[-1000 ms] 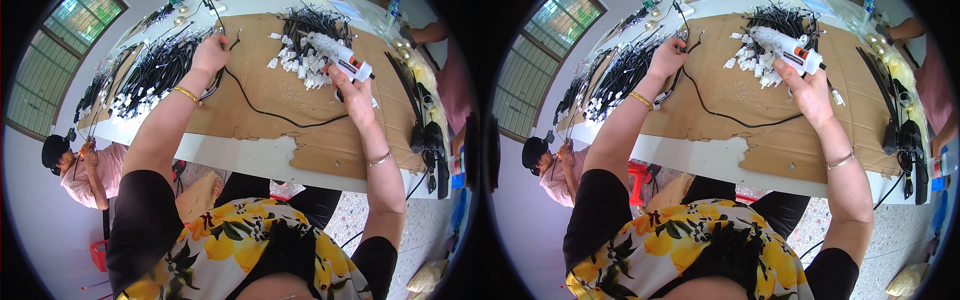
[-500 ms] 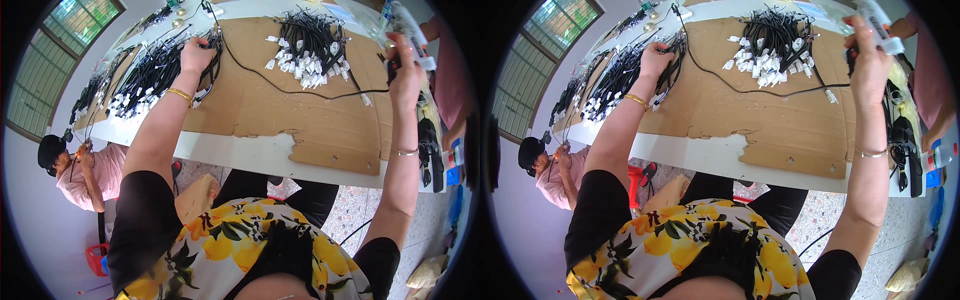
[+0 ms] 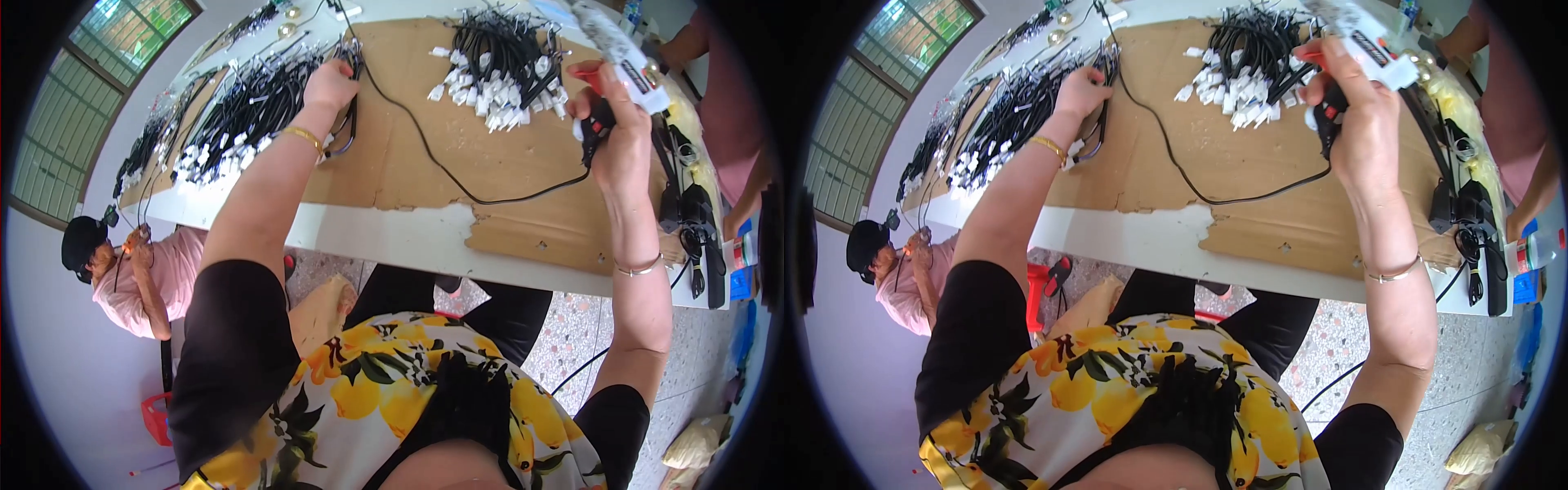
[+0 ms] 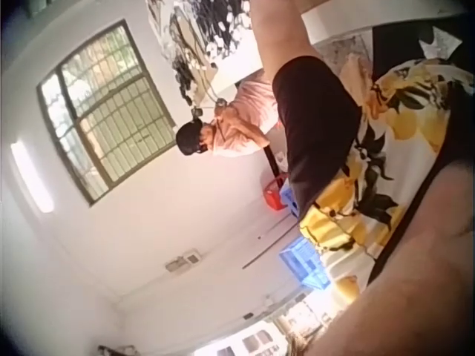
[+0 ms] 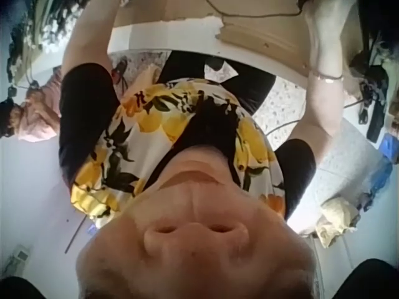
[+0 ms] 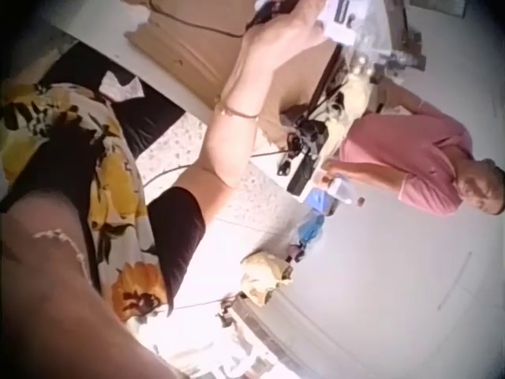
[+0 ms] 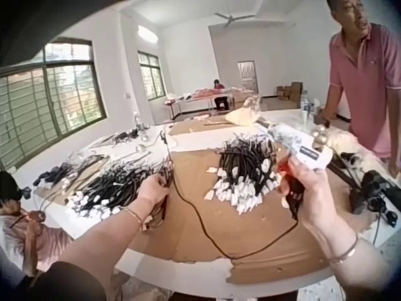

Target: Organizing and applying glue or adhesive to bundles of LED light strings at a workshop table.

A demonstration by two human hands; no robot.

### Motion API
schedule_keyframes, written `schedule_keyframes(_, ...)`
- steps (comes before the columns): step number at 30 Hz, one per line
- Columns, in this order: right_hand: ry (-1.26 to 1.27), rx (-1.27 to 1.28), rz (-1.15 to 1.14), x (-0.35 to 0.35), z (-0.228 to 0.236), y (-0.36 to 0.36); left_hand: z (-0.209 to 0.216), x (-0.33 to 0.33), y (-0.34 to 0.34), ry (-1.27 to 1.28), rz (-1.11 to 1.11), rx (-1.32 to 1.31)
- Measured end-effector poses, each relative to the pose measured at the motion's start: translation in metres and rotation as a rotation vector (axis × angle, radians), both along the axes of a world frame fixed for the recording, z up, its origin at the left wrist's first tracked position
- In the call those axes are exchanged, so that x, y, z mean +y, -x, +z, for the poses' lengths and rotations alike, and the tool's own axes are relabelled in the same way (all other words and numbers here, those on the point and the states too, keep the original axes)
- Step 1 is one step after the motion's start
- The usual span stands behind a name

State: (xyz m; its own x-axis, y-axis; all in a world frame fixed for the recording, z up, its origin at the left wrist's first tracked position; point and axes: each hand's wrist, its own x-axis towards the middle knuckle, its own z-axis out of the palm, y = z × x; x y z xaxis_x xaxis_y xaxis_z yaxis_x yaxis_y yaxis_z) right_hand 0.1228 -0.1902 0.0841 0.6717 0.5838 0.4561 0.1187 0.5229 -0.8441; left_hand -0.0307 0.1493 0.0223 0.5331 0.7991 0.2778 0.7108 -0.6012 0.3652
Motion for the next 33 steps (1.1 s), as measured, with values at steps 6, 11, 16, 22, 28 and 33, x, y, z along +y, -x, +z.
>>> schedule_keyframes(6, 0.162, 0.055, 0.123, 0.011, -0.042, -0.005, 0.000, 0.006, -0.007, -0.053, -0.047, 0.064)
schedule_keyframes(11, 0.187, 0.151, 0.113, 0.011, -0.060, -0.017, 0.007, 0.006, -0.007, 0.004, -0.032, 0.110)
schedule_keyframes(16, 0.177, 0.129, 0.107, 0.006, -0.063, -0.021, 0.030, -0.007, 0.003, 0.078, -0.138, -0.213)
schedule_keyframes(22, 0.160, 0.128, 0.102, 0.003, -0.063, -0.015, 0.031, -0.010, 0.031, 0.107, -0.246, -0.583)
schedule_keyframes(28, 0.127, 0.147, 0.070, 0.001, -0.063, -0.019, 0.027, -0.081, 0.016, 0.345, -0.442, -0.707)
schedule_keyframes(33, 0.134, 0.164, 0.006, 0.002, -0.061, -0.019, 0.016, -0.113, -0.024, 0.307, -0.632, -0.474)
